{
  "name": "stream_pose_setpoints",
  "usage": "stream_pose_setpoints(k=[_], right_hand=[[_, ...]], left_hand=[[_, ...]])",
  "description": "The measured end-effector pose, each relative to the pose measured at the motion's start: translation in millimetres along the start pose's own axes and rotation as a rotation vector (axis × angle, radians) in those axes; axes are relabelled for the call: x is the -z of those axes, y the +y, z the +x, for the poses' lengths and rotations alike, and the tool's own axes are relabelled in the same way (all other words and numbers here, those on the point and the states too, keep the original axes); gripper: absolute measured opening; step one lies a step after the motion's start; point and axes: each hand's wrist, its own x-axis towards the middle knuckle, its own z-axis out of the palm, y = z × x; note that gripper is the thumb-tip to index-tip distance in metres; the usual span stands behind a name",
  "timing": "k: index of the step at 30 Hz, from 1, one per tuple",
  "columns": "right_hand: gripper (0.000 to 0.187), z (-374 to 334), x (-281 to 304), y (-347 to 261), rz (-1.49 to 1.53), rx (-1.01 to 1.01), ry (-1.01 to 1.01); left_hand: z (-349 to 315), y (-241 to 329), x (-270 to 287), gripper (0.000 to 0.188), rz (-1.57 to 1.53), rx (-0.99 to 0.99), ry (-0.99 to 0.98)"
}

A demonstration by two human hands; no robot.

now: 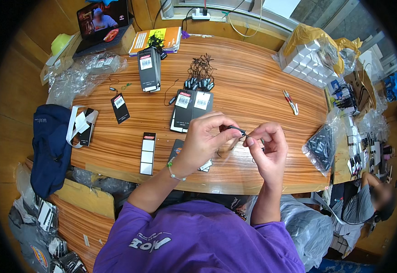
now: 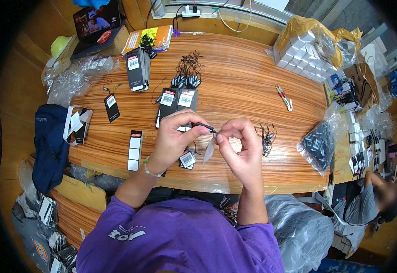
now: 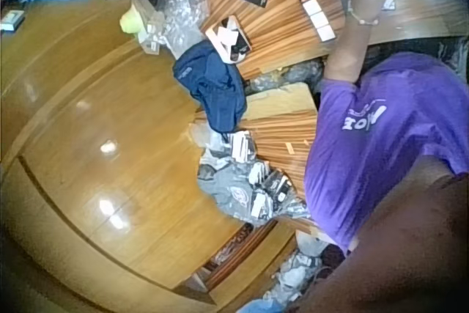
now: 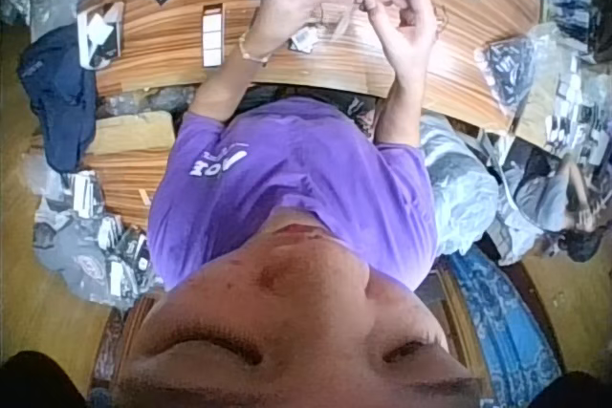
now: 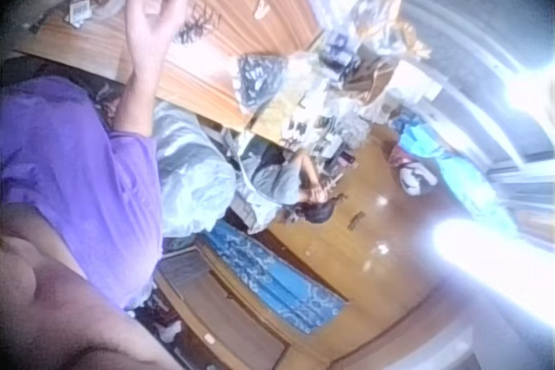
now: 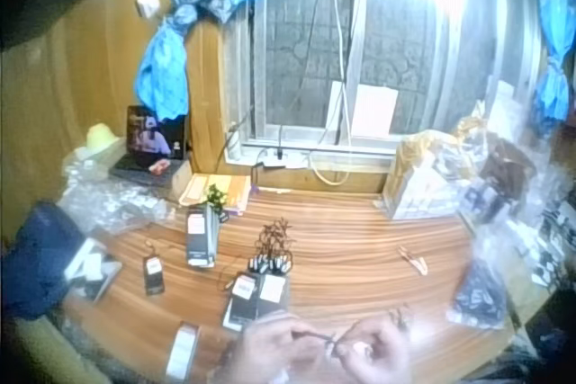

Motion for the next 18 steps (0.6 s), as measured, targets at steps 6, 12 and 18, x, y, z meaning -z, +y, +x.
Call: stream_pose_setpoints(k=[6,12,18], right_hand=[[0.02,0.8,-2.5,-4.1,-0.047,0.013,0.021],[0.019,2.5,2.9,-7.1,-0.164,-0.028,-0.058],[0.017,3.3,5.6,-2.2,-0.093,-0.116,-0.115]], left_hand=[[-0.5,1.2,1.8,0.009,0.014,0.055,-0.042],[3.5,3.7,4.3,0.01,0.087,0.1,-0.12],[7.3,4.5,6.2,0.017,0.019,0.135,-0.205]])
